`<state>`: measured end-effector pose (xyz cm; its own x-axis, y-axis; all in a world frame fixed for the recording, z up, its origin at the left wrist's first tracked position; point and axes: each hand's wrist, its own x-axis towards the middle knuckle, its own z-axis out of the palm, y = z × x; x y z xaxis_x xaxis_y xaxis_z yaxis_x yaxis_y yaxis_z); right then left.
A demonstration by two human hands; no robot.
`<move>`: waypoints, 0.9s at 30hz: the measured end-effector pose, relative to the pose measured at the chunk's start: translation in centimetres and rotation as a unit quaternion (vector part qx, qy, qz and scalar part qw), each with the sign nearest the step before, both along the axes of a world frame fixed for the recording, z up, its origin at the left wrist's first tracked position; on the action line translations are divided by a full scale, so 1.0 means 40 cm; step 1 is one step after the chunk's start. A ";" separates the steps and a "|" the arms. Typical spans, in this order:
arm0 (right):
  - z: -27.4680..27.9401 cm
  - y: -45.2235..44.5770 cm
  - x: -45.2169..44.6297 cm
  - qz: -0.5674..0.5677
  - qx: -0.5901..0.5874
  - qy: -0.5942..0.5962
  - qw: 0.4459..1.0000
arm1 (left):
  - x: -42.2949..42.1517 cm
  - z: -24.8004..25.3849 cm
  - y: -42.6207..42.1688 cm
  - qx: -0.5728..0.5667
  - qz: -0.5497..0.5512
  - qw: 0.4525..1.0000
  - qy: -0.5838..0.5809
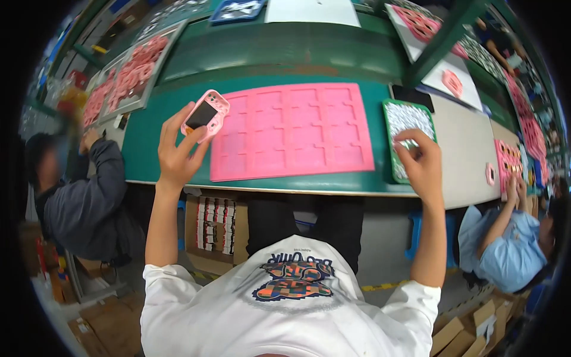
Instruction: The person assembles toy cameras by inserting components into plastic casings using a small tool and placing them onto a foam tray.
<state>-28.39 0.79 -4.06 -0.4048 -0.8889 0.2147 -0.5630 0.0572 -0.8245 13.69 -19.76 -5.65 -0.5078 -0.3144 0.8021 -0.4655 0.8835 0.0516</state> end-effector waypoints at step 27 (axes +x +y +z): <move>0.072 0.032 0.215 0.167 -0.252 0.231 0.925 | -0.260 0.162 0.226 0.019 -0.282 0.958 -0.055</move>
